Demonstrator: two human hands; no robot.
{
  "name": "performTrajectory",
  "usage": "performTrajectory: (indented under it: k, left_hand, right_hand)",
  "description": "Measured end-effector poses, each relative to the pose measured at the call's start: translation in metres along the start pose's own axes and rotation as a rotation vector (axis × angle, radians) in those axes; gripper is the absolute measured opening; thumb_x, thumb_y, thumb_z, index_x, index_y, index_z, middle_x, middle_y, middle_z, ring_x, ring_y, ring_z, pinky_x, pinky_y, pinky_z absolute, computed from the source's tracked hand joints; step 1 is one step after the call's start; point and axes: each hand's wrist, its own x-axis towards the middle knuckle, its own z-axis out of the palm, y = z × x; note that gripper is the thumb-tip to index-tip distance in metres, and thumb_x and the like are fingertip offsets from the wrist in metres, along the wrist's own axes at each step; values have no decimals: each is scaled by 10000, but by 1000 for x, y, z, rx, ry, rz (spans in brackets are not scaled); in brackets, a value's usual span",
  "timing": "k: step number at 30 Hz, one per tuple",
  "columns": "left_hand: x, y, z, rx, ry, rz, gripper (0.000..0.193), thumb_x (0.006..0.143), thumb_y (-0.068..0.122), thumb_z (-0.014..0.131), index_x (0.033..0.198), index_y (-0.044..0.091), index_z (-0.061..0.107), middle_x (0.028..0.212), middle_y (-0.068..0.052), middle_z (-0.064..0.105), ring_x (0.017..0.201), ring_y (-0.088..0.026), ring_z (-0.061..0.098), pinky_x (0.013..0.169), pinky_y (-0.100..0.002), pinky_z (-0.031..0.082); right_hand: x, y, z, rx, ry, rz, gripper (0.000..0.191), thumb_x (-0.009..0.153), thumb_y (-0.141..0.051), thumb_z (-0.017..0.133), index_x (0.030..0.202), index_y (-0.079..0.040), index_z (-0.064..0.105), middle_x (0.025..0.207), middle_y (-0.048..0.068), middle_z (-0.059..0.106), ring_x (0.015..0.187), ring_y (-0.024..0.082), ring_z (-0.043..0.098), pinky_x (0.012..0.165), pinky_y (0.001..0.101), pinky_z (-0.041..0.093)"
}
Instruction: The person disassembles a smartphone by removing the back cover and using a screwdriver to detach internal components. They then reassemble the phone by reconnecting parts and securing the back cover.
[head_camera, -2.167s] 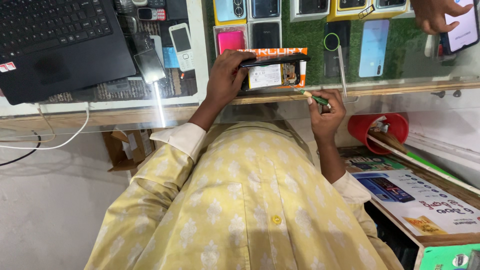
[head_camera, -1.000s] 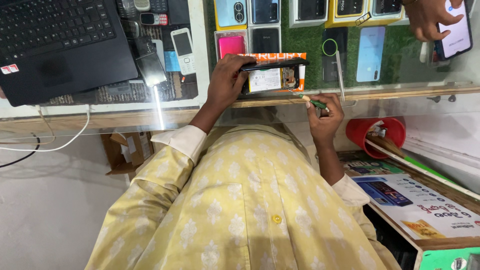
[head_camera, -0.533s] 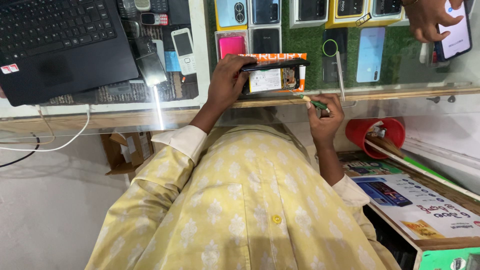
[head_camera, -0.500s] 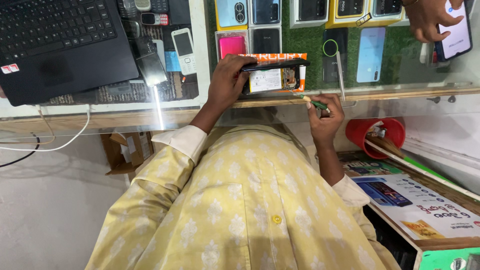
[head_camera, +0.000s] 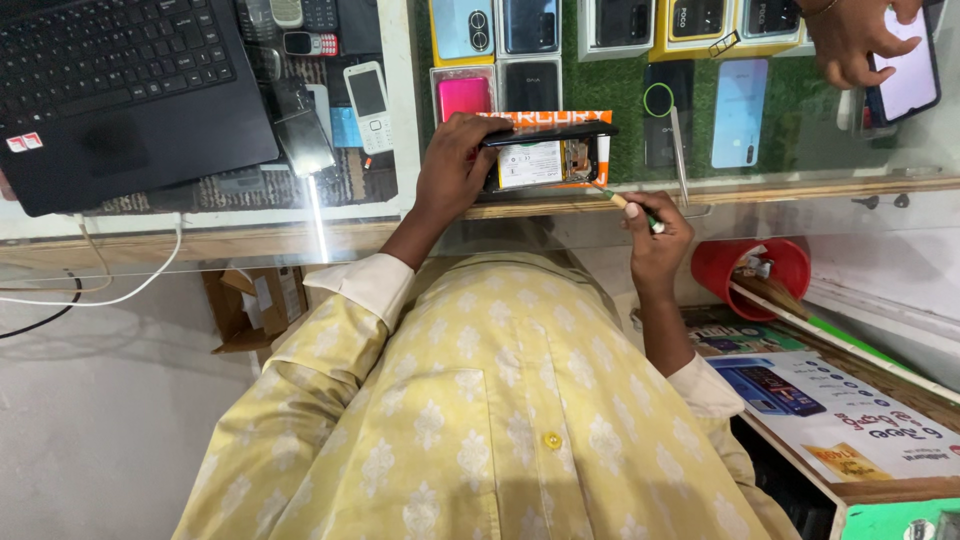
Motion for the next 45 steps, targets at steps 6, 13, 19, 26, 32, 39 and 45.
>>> performTrajectory:
  k: [6, 13, 19, 26, 32, 39, 45]
  left_hand:
    - [-1, -2, -2, 2, 32, 38, 280, 953, 49, 655, 1231, 79, 680, 1177, -105, 703, 1146, -319, 611, 1035, -437, 455]
    - [-1, 0, 0, 6, 2, -9, 278, 955, 45, 651, 1229, 80, 679, 1157, -104, 699, 1133, -317, 612, 1025, -439, 456]
    - [0, 0, 0, -1, 14, -24, 264, 965, 66, 661, 1228, 85, 680, 1163, -105, 695, 1135, -319, 608, 1017, -441, 452]
    - [-2, -3, -2, -17, 36, 26, 260, 969, 64, 659, 1228, 84, 676, 1165, -98, 706, 1137, -317, 611, 1020, -444, 450]
    - [-3, -5, -4, -28, 40, 42, 276, 951, 51, 661, 1224, 81, 678, 1138, -97, 707, 1106, -319, 614, 992, -439, 463]
    - [-5, -7, -8, -51, 61, 60, 288, 925, 38, 671, 1210, 72, 683, 1109, -104, 696, 1085, -316, 612, 983, -435, 470]
    - [-5, -7, -10, -62, 52, 47, 283, 921, 35, 684, 1202, 69, 684, 1075, -103, 690, 1037, -316, 607, 943, -434, 475]
  right_hand:
    - [0, 8, -2, 50, 56, 61, 174, 1018, -115, 744, 1098, 25, 679, 954, 59, 667, 796, 104, 625, 720, 257, 536]
    - [3, -13, -2, 107, 51, 20, 121, 999, -43, 758, 1064, 25, 682, 1017, 71, 676, 853, 127, 664, 773, 280, 552]
    - [13, -68, -1, -378, -93, -251, 174, 940, 43, 810, 1098, 4, 749, 1038, 99, 695, 940, 165, 678, 811, 293, 530]
    - [27, -122, 6, -678, -213, -347, 188, 924, 13, 831, 1091, -33, 758, 975, 106, 658, 791, 217, 655, 655, 328, 491]
    - [40, -140, 14, -785, -370, -370, 146, 952, -75, 822, 1074, -59, 743, 956, 94, 636, 750, 243, 646, 651, 365, 504]
    - [47, -143, 23, -906, -410, -444, 114, 963, -151, 818, 1029, -91, 746, 918, 68, 610, 746, 250, 640, 641, 380, 500]
    - [51, -145, 30, -946, -430, -432, 109, 970, -173, 811, 1012, -100, 741, 916, 64, 601, 772, 254, 644, 655, 393, 501]
